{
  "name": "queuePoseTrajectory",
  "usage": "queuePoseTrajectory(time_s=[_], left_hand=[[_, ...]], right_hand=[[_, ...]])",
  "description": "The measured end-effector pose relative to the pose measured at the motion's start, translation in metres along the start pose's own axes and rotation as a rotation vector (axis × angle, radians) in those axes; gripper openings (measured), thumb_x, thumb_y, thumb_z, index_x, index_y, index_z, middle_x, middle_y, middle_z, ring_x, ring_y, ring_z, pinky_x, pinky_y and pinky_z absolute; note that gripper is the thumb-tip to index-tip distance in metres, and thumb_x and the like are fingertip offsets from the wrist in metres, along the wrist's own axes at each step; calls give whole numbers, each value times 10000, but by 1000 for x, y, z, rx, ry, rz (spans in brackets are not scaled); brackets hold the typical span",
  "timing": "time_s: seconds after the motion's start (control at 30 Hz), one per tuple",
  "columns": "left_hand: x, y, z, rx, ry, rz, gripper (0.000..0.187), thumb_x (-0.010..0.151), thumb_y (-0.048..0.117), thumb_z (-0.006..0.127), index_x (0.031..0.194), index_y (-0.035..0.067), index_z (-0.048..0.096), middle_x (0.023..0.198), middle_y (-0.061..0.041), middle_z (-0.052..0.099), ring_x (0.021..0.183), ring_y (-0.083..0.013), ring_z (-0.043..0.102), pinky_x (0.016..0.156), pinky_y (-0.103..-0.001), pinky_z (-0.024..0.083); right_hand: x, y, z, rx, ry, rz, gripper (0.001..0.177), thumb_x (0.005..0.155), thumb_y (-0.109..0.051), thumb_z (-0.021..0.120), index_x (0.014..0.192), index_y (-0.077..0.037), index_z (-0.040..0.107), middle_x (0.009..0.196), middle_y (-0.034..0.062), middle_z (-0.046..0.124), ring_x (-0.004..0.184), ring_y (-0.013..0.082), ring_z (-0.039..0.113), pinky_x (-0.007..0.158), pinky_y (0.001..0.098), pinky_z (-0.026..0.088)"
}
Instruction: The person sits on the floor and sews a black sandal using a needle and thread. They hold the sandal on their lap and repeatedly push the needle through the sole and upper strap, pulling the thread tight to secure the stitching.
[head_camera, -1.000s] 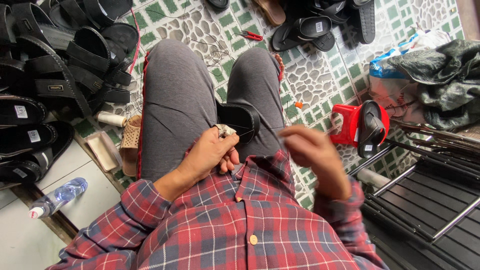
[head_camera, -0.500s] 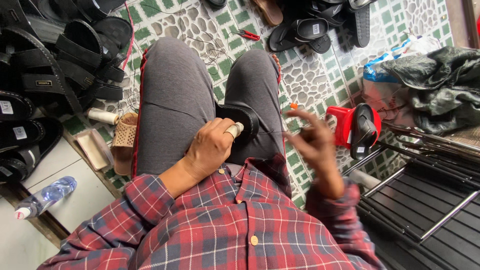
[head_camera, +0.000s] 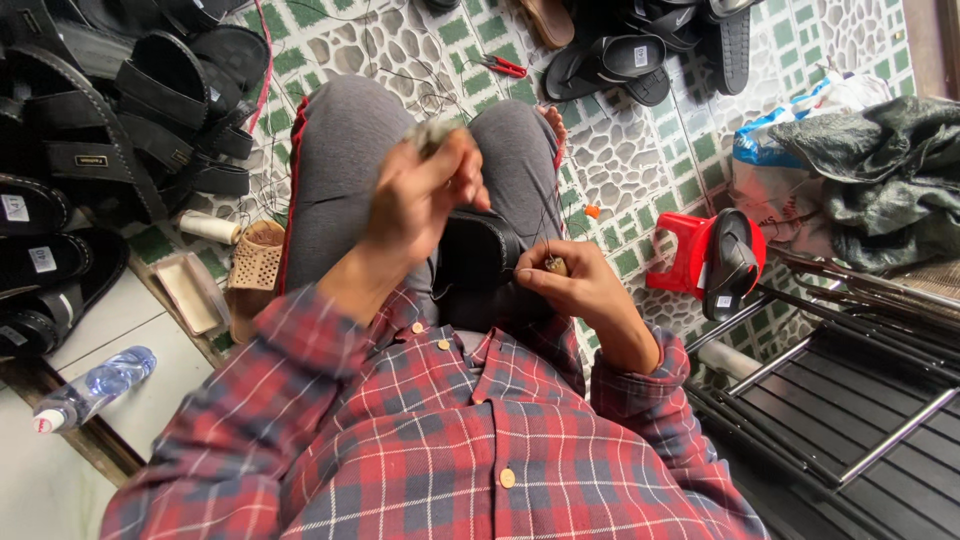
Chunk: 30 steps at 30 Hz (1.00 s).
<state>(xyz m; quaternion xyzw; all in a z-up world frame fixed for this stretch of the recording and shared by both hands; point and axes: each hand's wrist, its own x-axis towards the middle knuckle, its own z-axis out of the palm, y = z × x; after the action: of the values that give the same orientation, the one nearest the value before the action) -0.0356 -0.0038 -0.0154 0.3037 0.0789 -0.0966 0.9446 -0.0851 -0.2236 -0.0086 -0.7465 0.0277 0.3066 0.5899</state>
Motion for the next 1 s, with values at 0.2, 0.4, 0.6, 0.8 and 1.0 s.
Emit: queuePoseTrajectory(time_s=[0.2,0.4,0.6,0.8,1.0], left_hand=[[88,-68,3,266,256,97,247,920,205,595,762,15,581,454,6,410,275,-64,341,245,-208,287],[86,-53,-9,191,340,26,261,905,235,628,764,22,574,476,8,439,291,-59,326,241,-208,257],[15,15,-4,360,-124,-246,146,934,212,590,893,77,630,579,38,511,402,-41,373,318,-193,297],[-36,14,-13,693,-493,-422,133,875,147,663,992,84,680,761,-7,647,572,-55,530,518,-185,455],[-46,115,-90,106,-8,-184,219,879,344,650,841,130,620,854,-49,599,666,-117,556,680,-281,482]], right_hand=[[11,-5,1,298,14,91,64,770,66,677,802,96,629,387,49,383,256,65,353,213,190,250],[17,-9,-6,273,-59,146,86,804,3,691,793,57,625,406,13,367,300,51,324,259,186,226],[-4,-16,-15,412,-191,178,82,815,-46,678,819,15,623,500,40,438,373,73,377,291,186,256],[-27,-44,-17,244,-67,-146,219,944,-130,553,1115,2,513,915,79,559,488,40,361,416,171,286],[-45,-23,-37,-415,-93,-614,476,989,-56,488,1441,-152,375,1081,76,564,643,69,448,563,212,444]])
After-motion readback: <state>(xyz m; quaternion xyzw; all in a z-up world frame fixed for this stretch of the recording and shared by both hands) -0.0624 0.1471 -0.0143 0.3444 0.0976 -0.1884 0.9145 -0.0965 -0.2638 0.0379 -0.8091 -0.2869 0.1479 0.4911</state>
